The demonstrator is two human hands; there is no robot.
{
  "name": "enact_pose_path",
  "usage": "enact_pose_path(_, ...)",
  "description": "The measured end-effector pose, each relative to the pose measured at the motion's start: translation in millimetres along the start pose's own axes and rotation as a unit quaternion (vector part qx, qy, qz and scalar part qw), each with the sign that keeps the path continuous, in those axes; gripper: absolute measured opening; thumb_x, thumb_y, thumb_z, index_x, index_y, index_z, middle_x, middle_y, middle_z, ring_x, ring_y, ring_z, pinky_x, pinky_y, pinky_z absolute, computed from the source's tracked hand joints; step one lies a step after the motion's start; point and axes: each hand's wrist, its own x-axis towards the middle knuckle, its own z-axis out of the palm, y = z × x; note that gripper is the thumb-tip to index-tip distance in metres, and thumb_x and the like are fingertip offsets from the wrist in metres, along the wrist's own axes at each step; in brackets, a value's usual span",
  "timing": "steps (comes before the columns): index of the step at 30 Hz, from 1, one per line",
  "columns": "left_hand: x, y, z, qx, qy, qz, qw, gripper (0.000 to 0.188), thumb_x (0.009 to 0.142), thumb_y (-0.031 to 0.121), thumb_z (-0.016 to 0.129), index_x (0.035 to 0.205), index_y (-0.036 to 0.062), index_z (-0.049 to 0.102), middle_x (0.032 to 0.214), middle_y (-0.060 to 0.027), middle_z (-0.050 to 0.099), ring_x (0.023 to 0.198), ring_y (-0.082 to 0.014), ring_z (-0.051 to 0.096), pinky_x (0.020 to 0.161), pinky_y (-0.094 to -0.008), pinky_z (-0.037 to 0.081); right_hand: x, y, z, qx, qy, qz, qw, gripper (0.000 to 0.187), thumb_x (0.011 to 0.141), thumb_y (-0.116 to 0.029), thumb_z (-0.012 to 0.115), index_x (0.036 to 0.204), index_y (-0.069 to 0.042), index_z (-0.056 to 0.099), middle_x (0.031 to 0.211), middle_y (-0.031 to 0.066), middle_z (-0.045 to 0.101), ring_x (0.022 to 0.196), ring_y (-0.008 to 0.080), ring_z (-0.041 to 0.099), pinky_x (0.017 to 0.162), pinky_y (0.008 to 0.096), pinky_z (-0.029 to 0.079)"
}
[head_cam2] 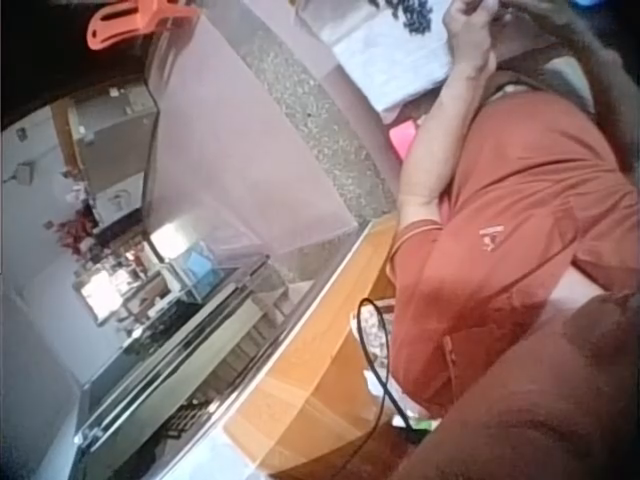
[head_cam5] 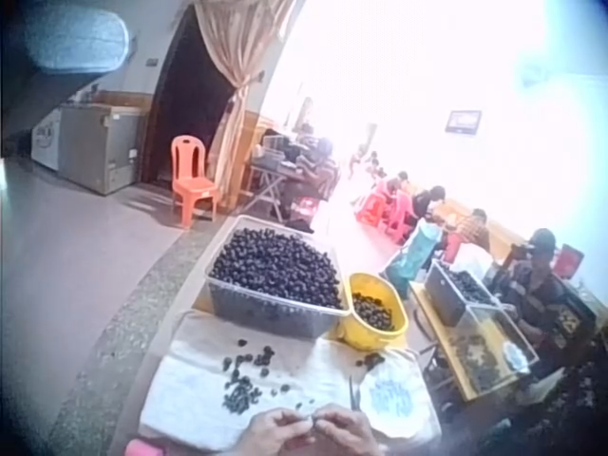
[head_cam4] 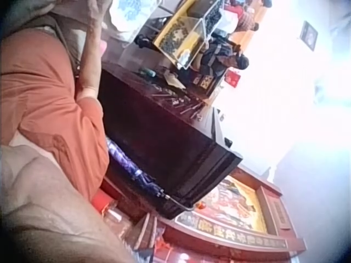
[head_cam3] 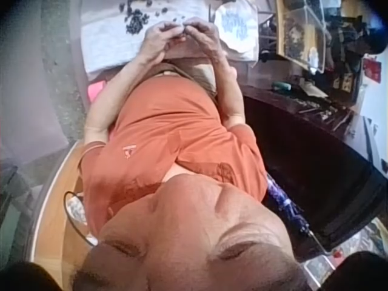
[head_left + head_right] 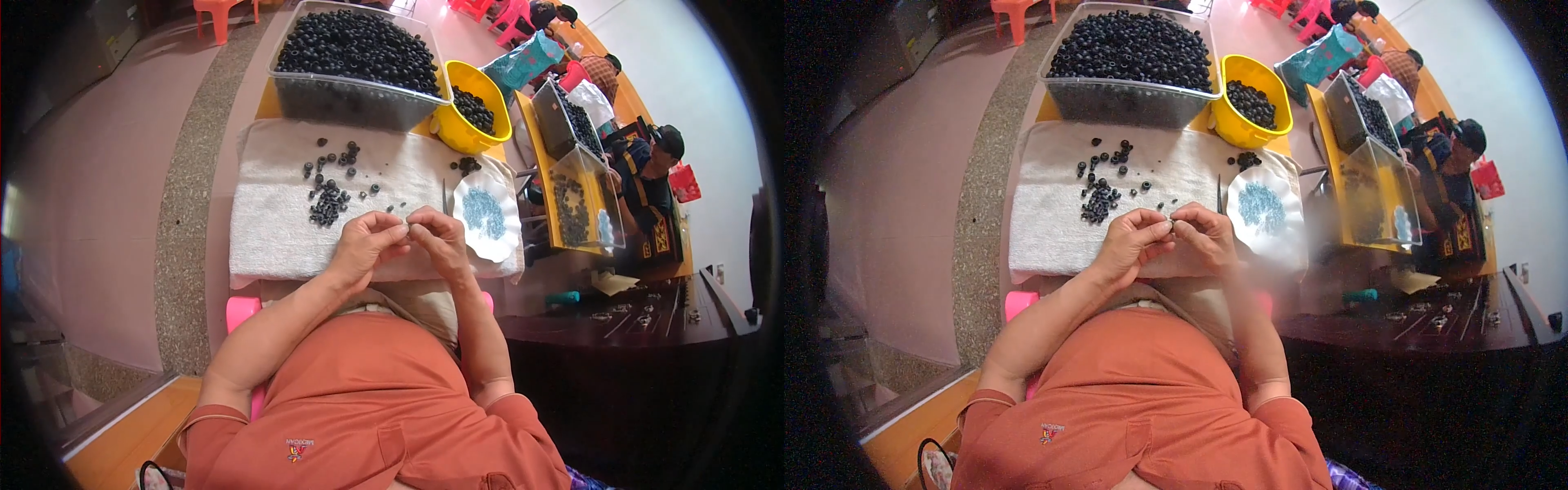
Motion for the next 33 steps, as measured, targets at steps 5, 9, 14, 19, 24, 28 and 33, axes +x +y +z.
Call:
enact_pose_path(5,2,-2,0,-0.004,0.006,-0.004,1.0,0.01,0.089,0.008,0.068,0.097,0.0056,0.062,0.089,-0.0032,0.066,0.079,-0.0116,0.065,0.074,-0.0264,0.058,-2,7,3,-0.04,0.029,-0.05,0.998,0.012,0.092,0.0,0.062,0.102,0.003,0.067,0.097,0.0056,0.062,0.087,0.0104,0.06,0.076,0.0222,0.047)
enact_pose_path(9,5,-5,-5,-0.011,0.013,0.005,1.0,0.011,0.089,0.007,0.068,0.098,0.0056,0.062,0.089,-0.0042,0.067,0.079,-0.0128,0.066,0.076,-0.0279,0.059,-3,7,11,-0.107,0.059,-0.114,0.986,0.015,0.088,0.002,0.065,0.103,0.002,0.067,0.095,0.0089,0.064,0.083,0.0122,0.06,0.071,0.0234,0.047)
enact_pose_path(14,5,-7,-2,-0.037,0.018,0.018,0.999,0.012,0.088,0.005,0.068,0.098,0.0051,0.062,0.089,-0.005,0.067,0.079,-0.0151,0.067,0.077,-0.0298,0.058,-5,2,18,-0.286,0.095,-0.228,0.926,0.024,0.082,0.003,0.069,0.106,0.001,0.067,0.096,0.0147,0.063,0.08,0.0202,0.064,0.068,0.0266,0.05)
enact_pose_path(19,1,-3,0,-0.026,0.037,0.019,0.999,0.014,0.087,0.003,0.069,0.098,0.0046,0.06,0.09,-0.0061,0.066,0.079,-0.0148,0.066,0.074,-0.0271,0.056,-8,-12,31,-0.362,0.104,-0.28,0.883,0.041,0.071,0.004,0.074,0.111,0.001,0.063,0.098,0.0161,0.063,0.076,0.025,0.065,0.064,0.0323,0.054)
enact_pose_path(24,2,-7,1,-0.002,0.069,0.02,0.997,0.013,0.087,0.003,0.068,0.096,0.007,0.061,0.092,-0.0048,0.066,0.083,-0.0138,0.064,0.073,-0.0261,0.053,-11,-1,35,-0.383,0.152,-0.29,0.864,0.036,0.072,0.004,0.074,0.107,0.002,0.064,0.098,0.0164,0.063,0.075,0.0255,0.066,0.064,0.0325,0.055)
enact_pose_path(28,3,-7,-1,-0.006,0.065,0.039,0.997,0.012,0.087,0.003,0.068,0.096,0.0073,0.061,0.091,-0.0033,0.064,0.082,-0.0125,0.063,0.073,-0.0259,0.053,-8,1,39,-0.373,0.161,-0.287,0.868,0.034,0.073,0.004,0.073,0.105,0.003,0.064,0.096,0.0171,0.063,0.074,0.0264,0.066,0.064,0.0328,0.055)
enact_pose_path(33,4,-9,1,-0.018,0.06,0.055,0.997,0.012,0.087,0.003,0.068,0.096,0.0052,0.06,0.09,-0.0033,0.063,0.08,-0.0121,0.062,0.074,-0.0264,0.053,-4,5,41,-0.363,0.174,-0.286,0.87,0.031,0.073,0.004,0.071,0.103,0.003,0.064,0.095,0.0171,0.063,0.073,0.0275,0.066,0.063,0.0324,0.054)
